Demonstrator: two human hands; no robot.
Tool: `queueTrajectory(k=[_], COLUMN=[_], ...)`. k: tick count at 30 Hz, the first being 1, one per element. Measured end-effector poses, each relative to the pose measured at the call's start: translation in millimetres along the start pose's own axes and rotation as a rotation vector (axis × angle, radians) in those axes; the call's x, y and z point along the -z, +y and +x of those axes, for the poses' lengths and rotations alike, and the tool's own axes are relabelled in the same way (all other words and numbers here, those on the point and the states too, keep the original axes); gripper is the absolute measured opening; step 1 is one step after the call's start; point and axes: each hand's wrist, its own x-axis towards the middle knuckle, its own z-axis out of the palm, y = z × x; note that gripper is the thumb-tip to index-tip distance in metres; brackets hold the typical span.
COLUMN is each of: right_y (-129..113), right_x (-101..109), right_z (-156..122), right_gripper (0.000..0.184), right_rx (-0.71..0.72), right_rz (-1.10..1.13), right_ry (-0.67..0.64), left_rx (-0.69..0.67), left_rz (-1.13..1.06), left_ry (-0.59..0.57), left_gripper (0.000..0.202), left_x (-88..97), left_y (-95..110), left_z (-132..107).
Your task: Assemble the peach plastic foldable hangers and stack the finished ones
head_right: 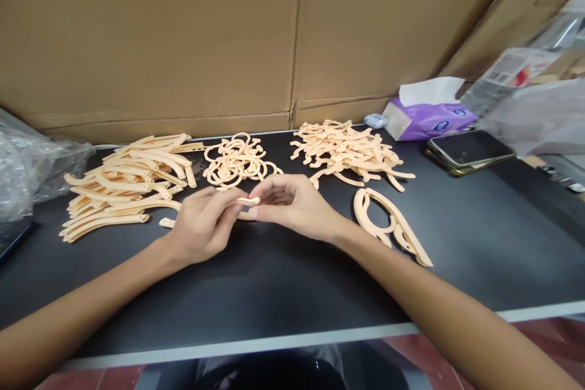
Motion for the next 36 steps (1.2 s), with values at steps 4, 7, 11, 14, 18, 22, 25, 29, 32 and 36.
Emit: queueTrajectory(k=[4, 7, 11, 14, 18, 22, 25, 29, 32, 36], right_y=[5.6, 12.0, 17.1, 18.2, 18.3, 17.4, 17.1, 17.8, 17.8, 16.5], right_x=[-7.4, -16.3, -23.2, -23.8, -22.9, -21.9, -21.2, -22.6, -26.1, -30.9], right_z=[-4.3, -8.7, -11.2, -11.0, -10.4, -9.5, -8.8, -9.4, -11.8, -15.7], right_gripper=[0.016, 0.026, 0.026, 0.024, 0.025, 0.025, 0.024, 0.024, 0.023, 0.024], right_rx=[0.183, 0.308, 0.336, 0.374, 0.411, 0.464, 0.484, 0.479, 0.507, 0.572], right_rz=[-0.548, -0.881, -1.055, -1.090, -1.115, -1.153, -1.159, -1.089, -1.031, -0.993], right_ry=[0.022, -0.011, -0.024, -0.030, 0.017, 0.095, 0.119, 0.070, 0.012, -0.032], left_rx=[0.047, 0.127, 0.084, 0.097, 0.255, 0.278, 0.264, 0.400, 0.530, 0.679], left_rz=[0.108, 0.123, 0.100, 0.079, -0.022, -0.169, -0.288, -0.423, -0.567, -0.762], left_ry=[0.101, 0.141, 0.143, 0.135, 0.174, 0.188, 0.173, 0.192, 0.281, 0.384], left_gripper=[0.018, 0.018, 0.017, 0.017, 0.019, 0.017, 0.018, 0.018, 0.019, 0.024], left_x=[6.7, 9.2, 8.0, 8.1, 11.5, 12.4, 10.2, 8.9, 12.4, 22.4], left_y=[-29.0, -43.9, -45.9, -41.9, -36.8, -32.8, -32.3, -36.7, -44.3, -61.5], left_z=[-1.5, -3.9, -5.5, -4.5, -1.9, -2.2, -5.0, -4.7, 1.8, 11.3])
